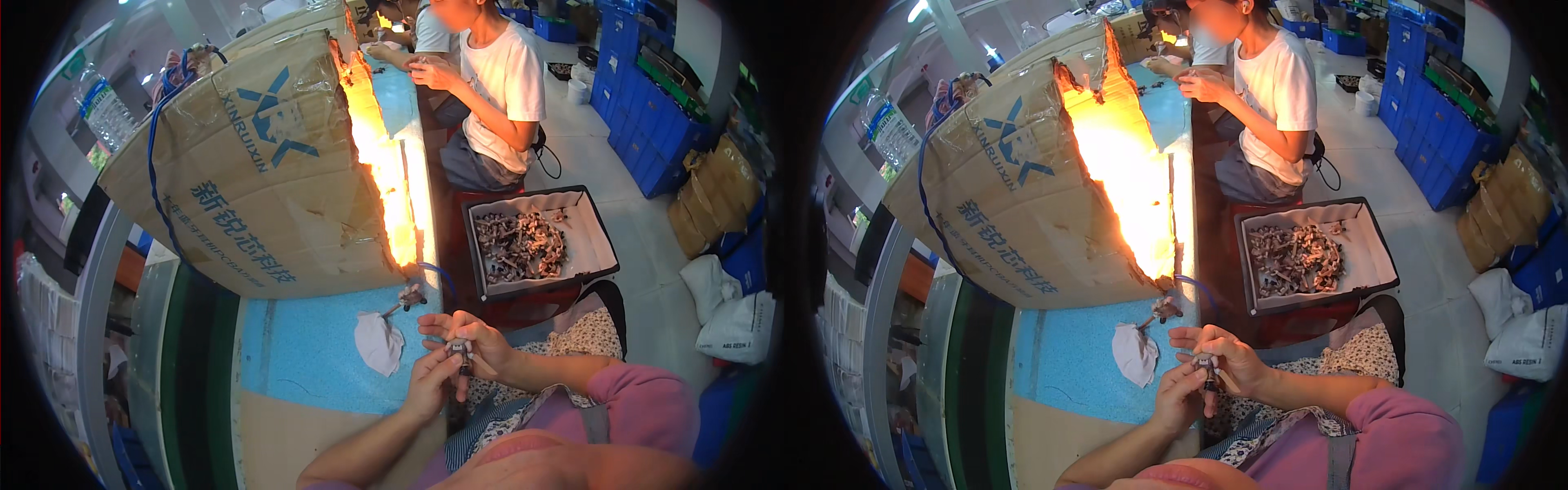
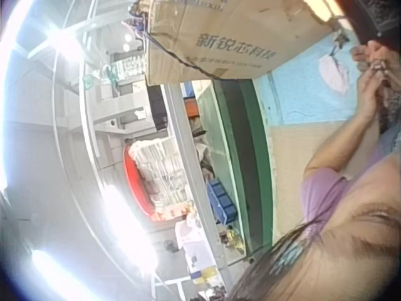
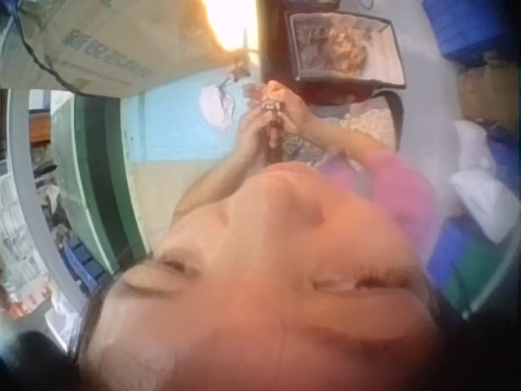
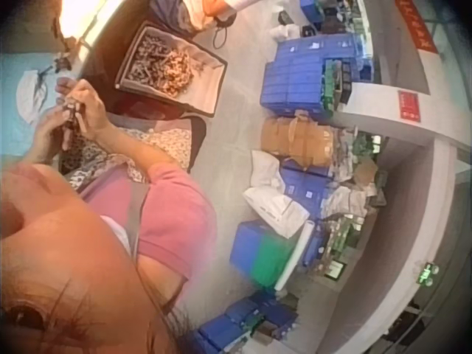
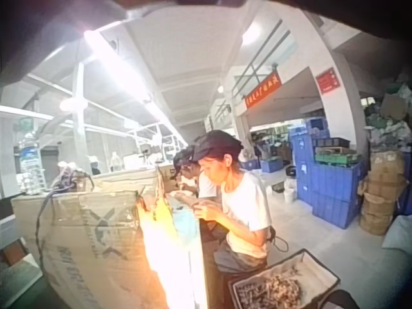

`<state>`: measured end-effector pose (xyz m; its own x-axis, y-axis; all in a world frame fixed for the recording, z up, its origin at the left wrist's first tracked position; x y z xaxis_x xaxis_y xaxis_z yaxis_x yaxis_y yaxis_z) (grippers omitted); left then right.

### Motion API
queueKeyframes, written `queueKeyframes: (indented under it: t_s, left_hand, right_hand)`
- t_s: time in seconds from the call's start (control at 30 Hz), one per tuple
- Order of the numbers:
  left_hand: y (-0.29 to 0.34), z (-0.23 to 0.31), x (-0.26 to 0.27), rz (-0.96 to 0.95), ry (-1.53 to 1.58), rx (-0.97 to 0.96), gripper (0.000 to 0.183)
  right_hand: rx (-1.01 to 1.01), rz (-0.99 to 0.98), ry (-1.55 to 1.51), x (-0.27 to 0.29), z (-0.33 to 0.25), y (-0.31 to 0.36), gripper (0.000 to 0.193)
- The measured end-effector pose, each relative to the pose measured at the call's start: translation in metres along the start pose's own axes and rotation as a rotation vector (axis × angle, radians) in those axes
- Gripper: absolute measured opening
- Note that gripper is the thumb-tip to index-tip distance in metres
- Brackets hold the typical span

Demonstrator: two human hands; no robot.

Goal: The person assembles miniature figurines by hand, attaching accessories to the bodies, retrieving heated components from a cardboard warming box, and fitting heads onto the figurines.

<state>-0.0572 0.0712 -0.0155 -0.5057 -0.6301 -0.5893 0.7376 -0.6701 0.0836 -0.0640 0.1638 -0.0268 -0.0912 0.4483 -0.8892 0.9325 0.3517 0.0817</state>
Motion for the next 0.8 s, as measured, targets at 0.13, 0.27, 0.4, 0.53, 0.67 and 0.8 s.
queueKeyframes:
  t_s: [0.13, 0.27, 0.4, 0.53, 0.67, 0.8]
  left_hand:
    - [-0.0001, 0.0006, 0.0012, -0.015, 0.013, -0.004, 0.026]
    - [-0.0009, 0.0017, 0.0003, -0.002, 0.022, -0.012, 0.025]
    - [-0.0014, -0.0005, 0.0018, -0.024, 0.030, -0.006, 0.026]
    - [0.0000, -0.0001, -0.0001, -0.008, 0.047, -0.017, 0.025]
    - [0.0021, 0.0001, 0.0005, 0.018, 0.060, -0.003, 0.024]
    - [0.0018, -0.0023, 0.0043, -0.017, 0.017, 0.003, 0.028]
  right_hand:
    - [-0.016, 0.004, -0.003, -0.0014, -0.0007, -0.0003, 0.010]
    - [-0.015, 0.007, -0.004, -0.0032, -0.0016, -0.0014, 0.010]
    - [-0.024, 0.019, -0.022, -0.0030, -0.0022, -0.0011, 0.010]
    - [-0.018, 0.032, 0.013, -0.0040, -0.0022, 0.0015, 0.011]
    - [-0.015, 0.009, 0.021, 0.0001, 0.0013, -0.0001, 0.011]
    - [-0.023, 0.005, 0.023, -0.0012, 0.0014, -0.0006, 0.011]
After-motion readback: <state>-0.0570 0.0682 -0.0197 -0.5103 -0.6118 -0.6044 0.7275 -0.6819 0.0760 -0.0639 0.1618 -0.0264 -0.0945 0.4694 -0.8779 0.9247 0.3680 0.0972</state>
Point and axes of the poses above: each hand's wrist, its own y-axis away from the middle knuckle, its own x-axis out of the back of the hand, z = x × y, the point moved 6 cm from there along -y, towards the middle knuckle, and after that the axes turned 14 degrees about -x, right-handed, at the moved point
